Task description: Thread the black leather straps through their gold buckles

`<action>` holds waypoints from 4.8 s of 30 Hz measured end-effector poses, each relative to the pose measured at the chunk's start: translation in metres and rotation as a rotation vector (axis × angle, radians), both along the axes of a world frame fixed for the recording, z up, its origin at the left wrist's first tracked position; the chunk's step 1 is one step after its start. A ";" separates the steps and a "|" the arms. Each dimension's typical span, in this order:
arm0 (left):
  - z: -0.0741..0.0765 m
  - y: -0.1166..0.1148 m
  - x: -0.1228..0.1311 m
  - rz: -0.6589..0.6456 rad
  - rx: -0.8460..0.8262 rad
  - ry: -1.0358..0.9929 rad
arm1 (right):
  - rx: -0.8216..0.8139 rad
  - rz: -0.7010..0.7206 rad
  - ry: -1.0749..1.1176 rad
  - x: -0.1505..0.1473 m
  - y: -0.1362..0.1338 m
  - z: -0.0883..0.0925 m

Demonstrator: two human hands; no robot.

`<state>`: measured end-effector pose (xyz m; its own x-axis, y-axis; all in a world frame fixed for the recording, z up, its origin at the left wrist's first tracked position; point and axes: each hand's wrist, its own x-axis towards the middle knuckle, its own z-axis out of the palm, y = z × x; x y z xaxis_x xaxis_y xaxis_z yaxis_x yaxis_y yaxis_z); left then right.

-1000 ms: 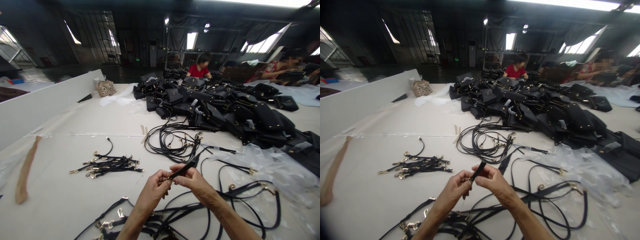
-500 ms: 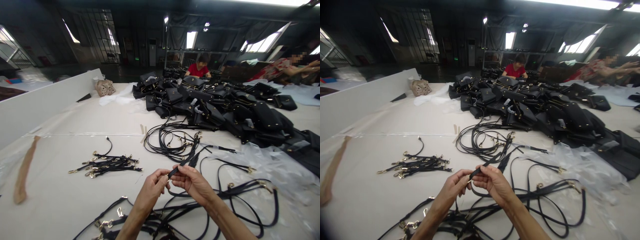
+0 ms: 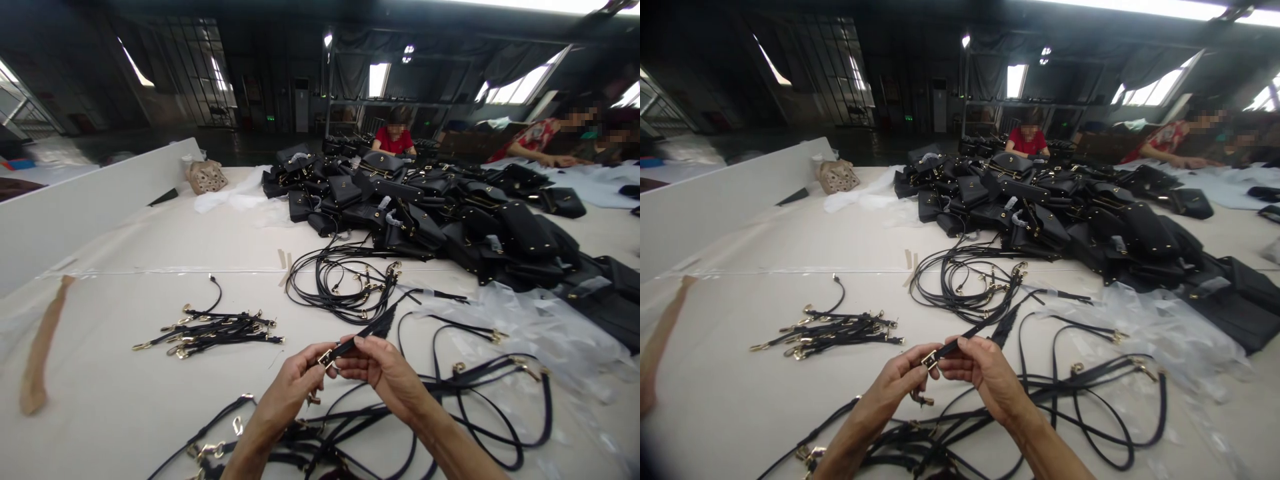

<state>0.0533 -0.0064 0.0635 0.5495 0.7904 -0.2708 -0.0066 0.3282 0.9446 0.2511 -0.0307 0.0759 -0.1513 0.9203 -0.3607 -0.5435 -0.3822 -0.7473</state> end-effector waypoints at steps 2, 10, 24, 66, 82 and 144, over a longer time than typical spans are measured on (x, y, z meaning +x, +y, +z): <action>0.001 0.000 0.002 0.024 0.000 0.020 | -0.020 0.010 0.047 0.000 -0.001 -0.001; 0.006 -0.003 0.018 0.134 0.011 0.110 | -0.036 0.003 -0.001 -0.001 -0.004 0.003; 0.013 -0.005 0.023 0.197 0.157 0.181 | 0.154 0.015 -0.594 -0.002 -0.007 0.010; 0.016 0.000 0.028 0.109 0.403 0.160 | 0.618 0.171 -0.810 -0.003 0.014 0.019; 0.011 -0.008 0.021 0.337 0.560 0.185 | 0.512 0.072 -0.988 0.014 0.012 0.039; 0.015 -0.013 0.012 0.206 0.416 0.194 | 0.942 0.571 -1.561 0.005 0.007 0.040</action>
